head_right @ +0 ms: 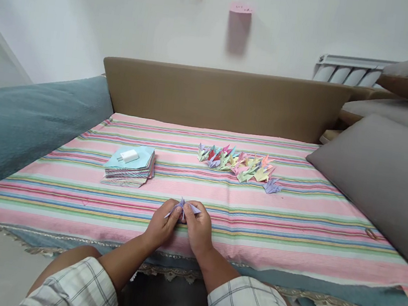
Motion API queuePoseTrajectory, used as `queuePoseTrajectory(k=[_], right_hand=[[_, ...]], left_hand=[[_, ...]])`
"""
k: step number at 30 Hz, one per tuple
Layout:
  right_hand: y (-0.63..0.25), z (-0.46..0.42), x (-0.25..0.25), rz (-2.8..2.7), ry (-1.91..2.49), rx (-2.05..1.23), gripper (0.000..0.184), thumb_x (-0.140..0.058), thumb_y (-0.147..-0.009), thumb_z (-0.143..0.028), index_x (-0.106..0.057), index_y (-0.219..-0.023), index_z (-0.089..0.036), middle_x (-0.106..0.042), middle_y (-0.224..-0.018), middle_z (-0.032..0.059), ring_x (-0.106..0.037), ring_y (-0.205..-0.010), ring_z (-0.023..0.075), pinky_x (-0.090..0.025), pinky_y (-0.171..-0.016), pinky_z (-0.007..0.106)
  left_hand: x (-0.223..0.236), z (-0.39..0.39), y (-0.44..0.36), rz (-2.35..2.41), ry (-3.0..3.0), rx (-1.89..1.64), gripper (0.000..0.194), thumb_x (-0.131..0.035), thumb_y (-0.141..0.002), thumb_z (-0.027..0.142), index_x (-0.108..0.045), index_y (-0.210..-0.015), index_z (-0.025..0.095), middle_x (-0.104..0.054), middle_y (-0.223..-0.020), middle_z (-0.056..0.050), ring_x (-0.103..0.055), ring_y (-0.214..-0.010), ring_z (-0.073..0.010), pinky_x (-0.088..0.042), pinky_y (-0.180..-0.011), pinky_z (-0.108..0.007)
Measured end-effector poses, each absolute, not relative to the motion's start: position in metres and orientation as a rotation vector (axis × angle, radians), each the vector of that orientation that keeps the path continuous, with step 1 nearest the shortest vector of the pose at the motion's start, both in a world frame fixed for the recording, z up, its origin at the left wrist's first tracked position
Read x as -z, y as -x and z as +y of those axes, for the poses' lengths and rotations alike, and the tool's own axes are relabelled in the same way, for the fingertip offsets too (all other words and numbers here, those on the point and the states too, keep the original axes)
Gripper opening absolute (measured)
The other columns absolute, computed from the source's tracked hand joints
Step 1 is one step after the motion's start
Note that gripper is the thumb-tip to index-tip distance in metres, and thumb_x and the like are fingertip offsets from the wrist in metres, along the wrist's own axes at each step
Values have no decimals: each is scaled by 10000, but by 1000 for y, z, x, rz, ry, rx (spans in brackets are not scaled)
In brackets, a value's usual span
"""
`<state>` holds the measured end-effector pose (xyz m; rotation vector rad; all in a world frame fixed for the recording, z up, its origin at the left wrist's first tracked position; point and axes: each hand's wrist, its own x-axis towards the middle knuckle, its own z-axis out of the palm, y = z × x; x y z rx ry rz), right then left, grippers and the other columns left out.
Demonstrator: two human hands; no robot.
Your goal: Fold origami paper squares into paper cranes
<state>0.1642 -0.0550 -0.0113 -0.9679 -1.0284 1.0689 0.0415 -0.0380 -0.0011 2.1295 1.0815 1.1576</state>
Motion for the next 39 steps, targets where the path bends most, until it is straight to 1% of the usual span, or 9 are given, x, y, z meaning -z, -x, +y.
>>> queuePoseTrajectory(k=[6, 9, 12, 15, 21, 25, 28, 32, 39], right_hand=[[-163, -54, 9, -1025, 1031, -1012, 325, -545, -820, -486, -591, -737, -175, -531, -590, -27, -488, -572, 124, -417, -565, 246], [-161, -56, 5, -1049, 1063, -962, 326, -567, -800, -493, -612, -748, -174, -566, -607, -17, -512, -586, 134, -432, -575, 250], [-159, -57, 4, -1002, 1049, -1001, 333, -589, -780, -505, -621, -795, -174, -591, -637, -4, -537, -604, 147, -460, -576, 260], [-158, -56, 6, -942, 1012, -1058, 325, -610, -767, -499, -617, -814, -178, -589, -644, -9, -537, -597, 141, -471, -563, 260], [-156, -50, 9, -790, 961, -1150, 332, -639, -734, -507, -603, -749, -177, -556, -572, -31, -486, -509, 109, -423, -482, 230], [-154, -48, 5, -627, 934, -1237, 347, -702, -669, -496, -580, -695, -172, -508, -483, -55, -429, -436, 80, -340, -404, 195], [-154, -49, -2, -537, 894, -1301, 360, -742, -617, -476, -557, -641, -168, -483, -452, -61, -417, -411, 68, -307, -375, 181], [-154, -50, -7, -462, 872, -1369, 376, -758, -593, -463, -522, -576, -171, -463, -428, -56, -438, -402, 74, -302, -352, 182], [-155, -47, -4, -312, 811, -1490, 335, -778, -607, -400, -534, -591, -171, -484, -442, -51, -488, -414, 81, -319, -331, 172]], left_hand=[[-3, -40, -47, 1046, -1778, -1185, 327, -391, -904, 448, -502, -737, 189, -566, -690, -8, -539, -687, -153, -417, -684, -283], [-4, -40, -52, 1036, -1654, -1193, 350, -425, -874, 498, -449, -697, 198, -524, -615, 24, -517, -607, -135, -415, -622, -264], [-3, -39, -56, 1117, -1661, -1223, 370, -403, -872, 518, -427, -679, 204, -473, -609, 32, -482, -577, -126, -395, -567, -250], [-5, -39, -57, 1131, -1725, -1249, 379, -375, -880, 520, -438, -676, 206, -469, -629, 22, -472, -588, -129, -394, -571, -256], [-15, -39, -59, 1044, -1623, -1210, 439, -385, -843, 602, -402, -635, 216, -461, -566, 30, -456, -535, -127, -400, -530, -258], [-15, -37, -59, 998, -1480, -1174, 444, -434, -815, 618, -447, -649, 206, -493, -585, 24, -498, -566, -135, -442, -570, -272], [-11, -35, -60, 936, -1327, -1133, 429, -461, -808, 609, -483, -684, 198, -523, -592, 21, -522, -552, -135, -461, -572, -281], [-7, -33, -62, 869, -1184, -1100, 427, -484, -792, 610, -493, -693, 194, -529, -566, 24, -524, -517, -133, -469, -545, -287], [-7, -31, -65, 859, -921, -1141, 422, -606, -708, 592, -514, -743, 182, -519, -542, 44, -505, -505, -118, -450, -522, -268]])
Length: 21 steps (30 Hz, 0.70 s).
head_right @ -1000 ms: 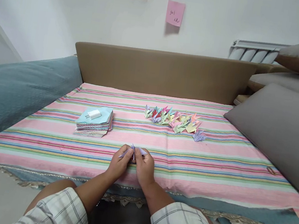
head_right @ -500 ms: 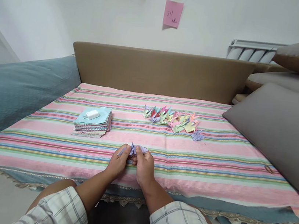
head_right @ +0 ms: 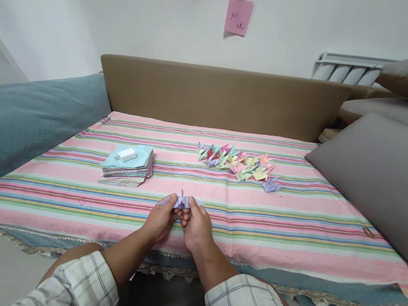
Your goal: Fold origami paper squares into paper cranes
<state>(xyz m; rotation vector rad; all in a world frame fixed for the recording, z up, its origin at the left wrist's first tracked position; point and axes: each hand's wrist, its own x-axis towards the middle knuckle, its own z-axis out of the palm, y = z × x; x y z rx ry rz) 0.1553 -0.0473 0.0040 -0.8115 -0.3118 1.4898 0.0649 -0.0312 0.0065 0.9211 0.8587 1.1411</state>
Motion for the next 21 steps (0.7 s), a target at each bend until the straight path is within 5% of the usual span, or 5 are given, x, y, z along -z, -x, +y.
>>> queuePoseTrajectory(k=[21], right_hand=[[-159, -48, -4, -277, 739, -1466, 269, -768, -659, -363, -584, -703, -171, -517, -497, -61, -440, -417, 50, -371, -354, 143]], left_hand=[[-9, -28, -61, 792, -621, -1226, 411, -736, -648, 480, -527, -741, 139, -512, -510, 48, -484, -450, -68, -433, -482, -194]])
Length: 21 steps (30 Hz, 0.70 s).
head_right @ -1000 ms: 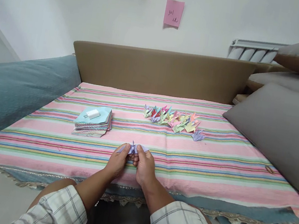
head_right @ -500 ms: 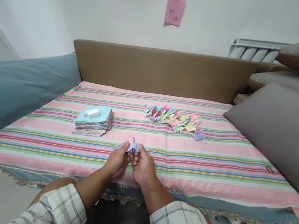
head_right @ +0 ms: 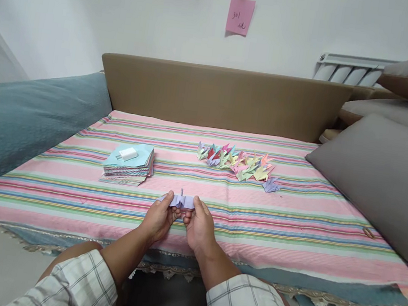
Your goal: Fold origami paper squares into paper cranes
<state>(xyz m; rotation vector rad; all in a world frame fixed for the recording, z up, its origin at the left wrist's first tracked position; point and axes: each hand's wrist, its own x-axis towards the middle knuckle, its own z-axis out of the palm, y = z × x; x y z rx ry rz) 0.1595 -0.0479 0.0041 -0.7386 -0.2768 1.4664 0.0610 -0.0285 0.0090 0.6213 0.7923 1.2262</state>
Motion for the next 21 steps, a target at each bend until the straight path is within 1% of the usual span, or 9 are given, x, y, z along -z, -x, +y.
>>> queuePoseTrajectory(k=[2, 5, 7, 9, 11, 13, 17, 21], right_hand=[[-161, -48, -4, -284, 732, -1456, 280, -788, -638, -345, -572, -694, -176, -501, -494, -73, -429, -415, 44, -368, -353, 137], [-162, -47, -5, -250, 733, -1460, 278, -769, -662, -366, -569, -701, -177, -507, -510, -70, -434, -418, 46, -366, -349, 142], [-163, -47, -6, -218, 738, -1466, 267, -743, -692, -379, -571, -708, -176, -519, -523, -63, -438, -419, 49, -363, -344, 149], [-163, -47, -7, -196, 738, -1479, 260, -728, -709, -380, -571, -705, -172, -524, -525, -59, -435, -415, 49, -360, -340, 151], [-164, -46, -7, -190, 732, -1482, 257, -731, -707, -373, -571, -704, -171, -530, -533, -58, -436, -416, 47, -358, -339, 149], [-164, -46, -6, -195, 730, -1471, 265, -747, -690, -369, -568, -704, -175, -527, -534, -61, -440, -422, 47, -359, -342, 147], [-166, -45, -5, -196, 742, -1453, 299, -781, -650, -359, -540, -672, -182, -482, -489, -74, -429, -417, 46, -357, -348, 142], [-169, -45, -6, -176, 741, -1475, 301, -758, -679, -373, -528, -653, -180, -484, -480, -68, -427, -410, 46, -354, -353, 147]], left_hand=[[-9, -28, -59, 794, -597, -1218, 403, -737, -654, 468, -530, -750, 136, -517, -519, 40, -495, -458, -75, -441, -482, -197], [-10, -27, -56, 788, -534, -1222, 327, -699, -723, 413, -524, -758, 139, -542, -550, 22, -516, -471, -84, -452, -483, -199], [-12, -27, -55, 783, -483, -1221, 258, -640, -790, 366, -515, -758, 143, -546, -555, 16, -519, -466, -87, -457, -482, -202], [-15, -26, -54, 774, -434, -1183, 234, -555, -856, 341, -515, -751, 136, -534, -538, 9, -519, -462, -92, -458, -482, -205], [-17, -26, -53, 766, -391, -1123, 278, -473, -902, 336, -518, -726, 125, -511, -512, 3, -523, -463, -98, -461, -486, -207], [-19, -26, -52, 763, -364, -1085, 325, -427, -922, 338, -517, -699, 120, -491, -493, 2, -524, -464, -102, -466, -492, -210], [-21, -26, -50, 759, -353, -1061, 356, -407, -929, 347, -517, -679, 117, -491, -498, -2, -526, -467, -103, -475, -499, -215], [-21, -25, -50, 772, -349, -1066, 359, -415, -927, 346, -515, -672, 114, -498, -507, -6, -529, -471, -101, -473, -492, -211]])
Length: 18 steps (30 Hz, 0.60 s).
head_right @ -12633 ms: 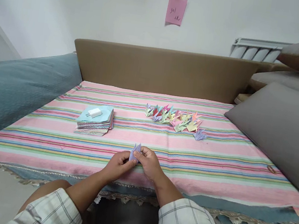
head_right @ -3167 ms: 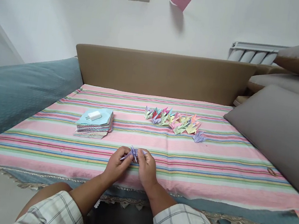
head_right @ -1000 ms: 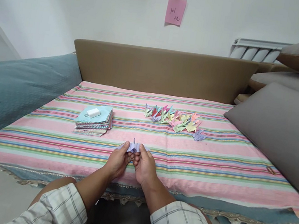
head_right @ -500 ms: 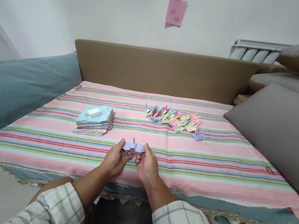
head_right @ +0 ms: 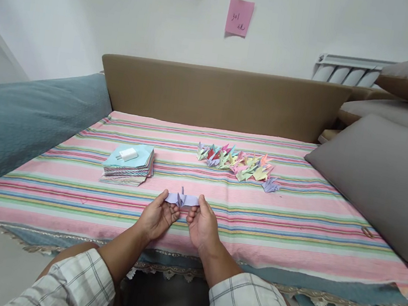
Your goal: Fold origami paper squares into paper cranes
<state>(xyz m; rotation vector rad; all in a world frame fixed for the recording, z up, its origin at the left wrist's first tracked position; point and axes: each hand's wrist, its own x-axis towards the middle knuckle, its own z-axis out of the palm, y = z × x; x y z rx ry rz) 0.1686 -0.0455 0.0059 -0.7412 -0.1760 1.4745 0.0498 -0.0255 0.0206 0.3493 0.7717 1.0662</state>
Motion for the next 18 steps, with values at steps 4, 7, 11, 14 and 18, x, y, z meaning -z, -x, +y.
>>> queuePoseTrajectory(k=[4, 7, 11, 14, 18], right_hand=[[-170, -46, -6, -186, 733, -1474, 305, -755, -677, -386, -534, -655, -177, -498, -487, -59, -446, -426, 52, -359, -362, 152], [-170, -46, -4, -217, 727, -1455, 312, -777, -649, -373, -529, -660, -184, -496, -489, -62, -450, -437, 56, -365, -373, 156], [-171, -45, -2, -242, 727, -1448, 326, -786, -635, -374, -514, -663, -196, -482, -485, -71, -447, -440, 61, -368, -387, 167], [-171, -46, -3, -245, 717, -1452, 339, -792, -620, -369, -502, -655, -198, -477, -485, -74, -439, -442, 62, -355, -393, 170], [-174, -47, -2, -356, 700, -1436, 325, -766, -643, -398, -511, -636, -197, -474, -518, -69, -435, -461, 68, -349, -409, 189]], left_hand=[[-20, -26, -50, 781, -363, -1096, 365, -417, -925, 374, -514, -684, 118, -501, -512, -6, -532, -474, -104, -474, -487, -212], [-20, -26, -50, 774, -365, -1103, 368, -403, -926, 400, -526, -724, 118, -515, -530, -9, -531, -476, -102, -478, -489, -214], [-21, -26, -50, 744, -336, -1112, 317, -420, -926, 367, -529, -754, 123, -543, -556, -8, -526, -465, -94, -475, -482, -211], [-21, -25, -48, 725, -272, -1140, 292, -462, -914, 325, -485, -690, 140, -539, -536, 5, -527, -455, -88, -473, -479, -207], [-21, -23, -45, 697, -239, -1126, 300, -439, -923, 316, -494, -689, 137, -545, -522, 2, -539, -453, -96, -472, -473, -211]])
